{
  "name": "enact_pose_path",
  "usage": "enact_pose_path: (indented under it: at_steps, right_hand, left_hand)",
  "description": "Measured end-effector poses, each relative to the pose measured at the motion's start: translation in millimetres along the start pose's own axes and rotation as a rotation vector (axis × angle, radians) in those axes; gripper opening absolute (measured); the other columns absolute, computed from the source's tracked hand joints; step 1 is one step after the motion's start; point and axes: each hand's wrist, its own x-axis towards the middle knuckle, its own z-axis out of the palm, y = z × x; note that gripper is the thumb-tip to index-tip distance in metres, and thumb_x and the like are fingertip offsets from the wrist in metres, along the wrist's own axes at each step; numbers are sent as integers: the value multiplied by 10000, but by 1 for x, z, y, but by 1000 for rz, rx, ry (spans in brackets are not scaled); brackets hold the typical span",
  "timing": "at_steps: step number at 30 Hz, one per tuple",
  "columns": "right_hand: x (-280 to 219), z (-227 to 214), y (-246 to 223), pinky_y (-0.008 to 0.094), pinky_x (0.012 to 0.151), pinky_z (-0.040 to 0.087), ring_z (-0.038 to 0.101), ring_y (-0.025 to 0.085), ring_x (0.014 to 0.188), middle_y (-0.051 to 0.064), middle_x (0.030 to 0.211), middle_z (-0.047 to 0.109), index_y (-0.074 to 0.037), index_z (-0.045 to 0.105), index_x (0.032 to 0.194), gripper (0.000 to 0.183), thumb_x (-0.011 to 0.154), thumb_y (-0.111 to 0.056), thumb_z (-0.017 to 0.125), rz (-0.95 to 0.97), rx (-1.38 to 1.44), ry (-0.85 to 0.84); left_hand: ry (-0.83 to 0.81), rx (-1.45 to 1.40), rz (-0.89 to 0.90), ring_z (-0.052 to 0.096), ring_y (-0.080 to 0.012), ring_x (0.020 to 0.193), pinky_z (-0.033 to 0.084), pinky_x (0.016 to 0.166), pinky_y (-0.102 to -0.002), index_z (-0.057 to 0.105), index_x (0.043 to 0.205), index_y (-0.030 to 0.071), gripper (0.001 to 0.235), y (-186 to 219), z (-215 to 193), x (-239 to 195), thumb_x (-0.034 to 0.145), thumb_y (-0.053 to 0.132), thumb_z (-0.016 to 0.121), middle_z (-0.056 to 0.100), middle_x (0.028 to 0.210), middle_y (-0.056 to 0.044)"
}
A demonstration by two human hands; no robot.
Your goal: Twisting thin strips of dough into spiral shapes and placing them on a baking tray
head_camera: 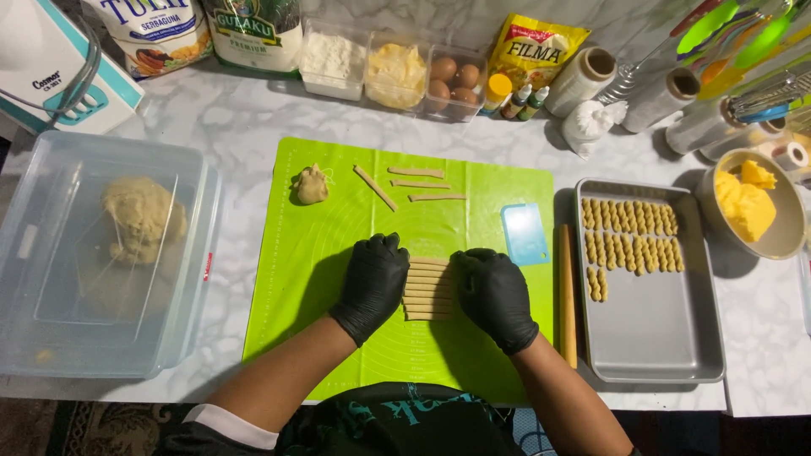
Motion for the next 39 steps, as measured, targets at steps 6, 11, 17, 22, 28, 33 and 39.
enact_pose_path:
  at_steps: [6, 11, 17, 22, 28, 33, 39]
  right_hand:
    - [1, -1, -2, 433, 737, 624, 730, 303, 877, 61, 981, 763, -202, 815, 983, 213, 811, -186, 691, -22, -21, -1]
    - [2, 1, -2, 438, 742, 620, 726, 308, 889, 71, 992, 758, -185, 804, 992, 230, 789, -178, 696, -38, -42, -7]
    - [13, 13, 7, 457, 824, 596, 702, 333, 1007, 83, 1086, 737, -203, 763, 1154, 368, 797, -147, 693, -98, 95, -34]
    - [28, 19, 4, 495, 919, 563, 666, 376, 1132, 112, 1193, 724, -204, 725, 1264, 426, 842, -146, 714, -170, 377, -87]
    - [36, 22, 25, 546, 957, 538, 696, 413, 1073, 147, 1056, 770, -126, 746, 1110, 269, 890, -280, 732, 47, 667, -210]
    - [58, -12, 20, 453, 965, 540, 732, 297, 1022, 119, 1006, 789, -181, 791, 1148, 302, 857, -263, 774, 213, 709, -304]
    - [95, 15, 57, 332, 833, 564, 766, 164, 830, 67, 913, 800, -190, 793, 1159, 297, 870, -251, 761, 396, 673, -368]
  left_hand:
    - [51, -141, -31, 694, -262, 724, 557, 650, -378, 723, 872, 125, 93, -2, -18, 5, 836, 179, 790, 653, 723, -83]
    - [97, -151, -22, 690, -250, 659, 549, 605, -381, 716, 915, 148, 112, 1, -1, 7, 828, 176, 780, 642, 665, -52]
    - [157, -305, -68, 708, -269, 646, 580, 611, -406, 731, 1138, 139, 257, 5, -21, 23, 882, 136, 718, 678, 673, -82]
    - [188, -607, -147, 734, -299, 697, 598, 672, -432, 683, 1301, 160, 410, 7, -31, 34, 893, 118, 689, 720, 727, -73]
    - [289, -872, -286, 722, -296, 753, 591, 721, -456, 662, 1329, 151, 458, 0, -35, 35, 877, 102, 718, 738, 808, -84]
    - [258, -912, -410, 724, -288, 789, 589, 741, -434, 665, 1350, 186, 475, -6, -18, 37, 888, 85, 712, 753, 843, -61]
    - [355, -722, -403, 737, -262, 779, 602, 745, -420, 679, 1307, 203, 463, 4, 33, 63, 856, 124, 751, 738, 802, -22]
